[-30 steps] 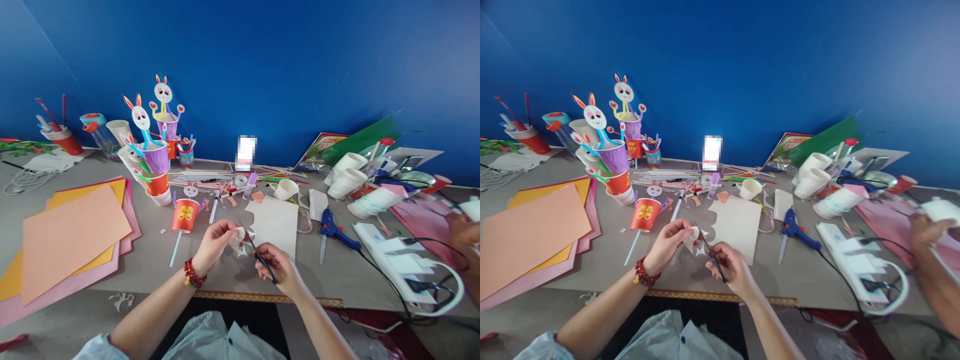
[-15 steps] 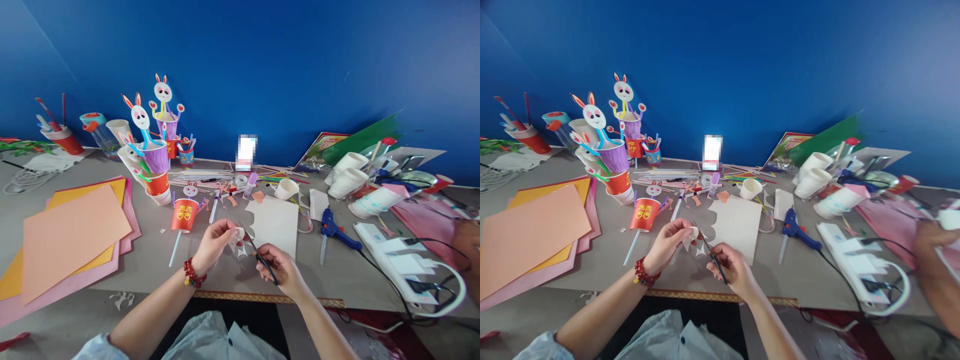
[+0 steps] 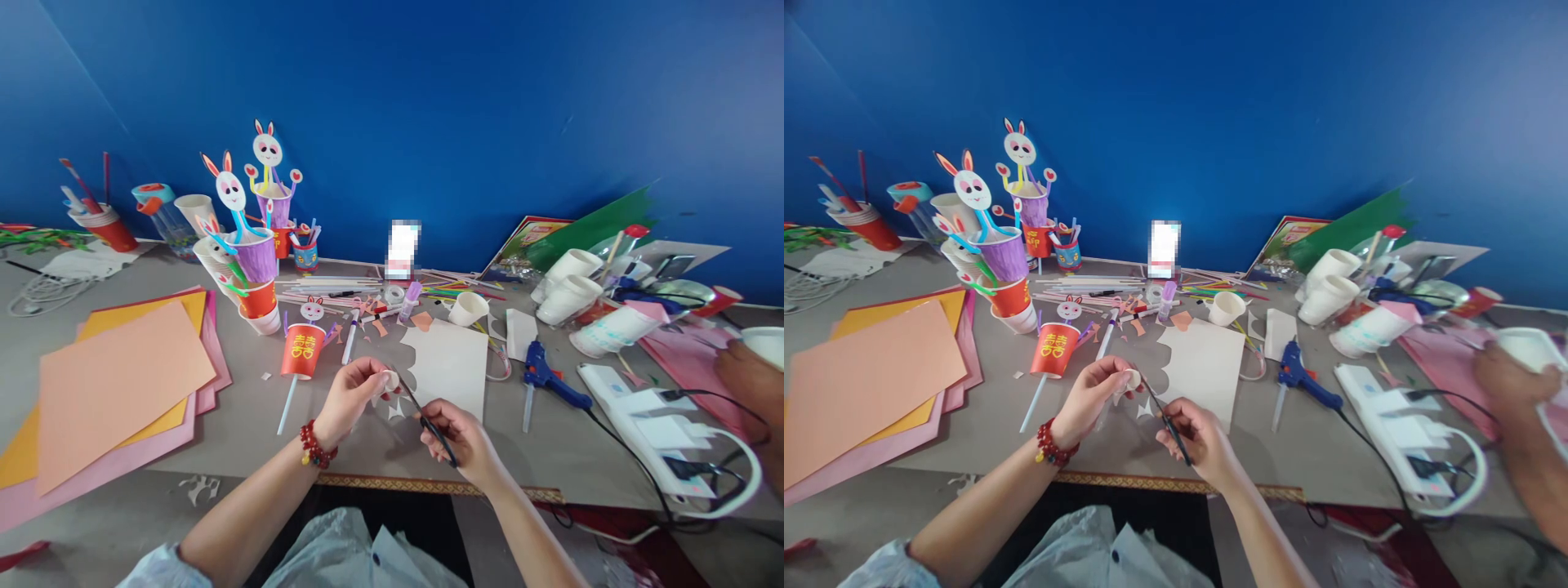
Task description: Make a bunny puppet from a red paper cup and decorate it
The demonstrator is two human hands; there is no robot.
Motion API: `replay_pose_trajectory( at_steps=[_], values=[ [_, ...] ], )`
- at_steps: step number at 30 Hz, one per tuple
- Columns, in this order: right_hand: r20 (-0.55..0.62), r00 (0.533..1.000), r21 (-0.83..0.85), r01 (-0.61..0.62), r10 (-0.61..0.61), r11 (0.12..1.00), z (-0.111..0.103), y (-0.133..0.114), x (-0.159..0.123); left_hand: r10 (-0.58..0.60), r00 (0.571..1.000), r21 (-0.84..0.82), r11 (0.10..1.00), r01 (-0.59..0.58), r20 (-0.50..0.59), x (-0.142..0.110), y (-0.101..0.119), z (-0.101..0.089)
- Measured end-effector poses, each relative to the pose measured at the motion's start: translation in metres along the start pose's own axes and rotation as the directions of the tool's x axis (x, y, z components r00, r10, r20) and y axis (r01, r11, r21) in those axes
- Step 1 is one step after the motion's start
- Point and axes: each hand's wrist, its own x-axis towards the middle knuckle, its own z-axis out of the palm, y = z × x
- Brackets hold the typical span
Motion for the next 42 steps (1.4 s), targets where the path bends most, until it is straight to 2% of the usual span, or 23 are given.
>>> replay_pose_trajectory(
  at_steps=[5,10,18,25,42],
  values=[
    [-0.008,1.0,-0.012,-0.013,0.013,1.0,-0.0016,-0.0042,-0.0024,0.033,0.999,0.026,0.999,-0.033,0.01,0.0008,0.0003,-0.0034],
    [0.054,0.998,0.041,-0.013,0.011,0.999,-0.0018,-0.0066,-0.0056,0.042,0.999,0.029,0.999,-0.042,0.025,0.0005,-0.0005,-0.0029],
    [0.132,0.991,0.116,0.001,-0.016,0.993,0.0014,-0.0051,-0.0013,0.029,0.99,-0.008,1.0,-0.028,0.142,-0.0006,-0.0031,-0.0012],
    [0.151,0.988,0.131,0.007,-0.027,0.991,0.0007,-0.0043,0.0,0.024,0.983,0.003,1.0,-0.025,0.184,-0.0002,-0.0054,-0.0036],
    [0.145,0.989,0.123,-0.012,-0.006,0.992,0.0,-0.0048,0.0021,-0.012,0.984,0.019,1.0,0.009,0.178,0.0005,-0.0057,-0.0048]
  ],
)
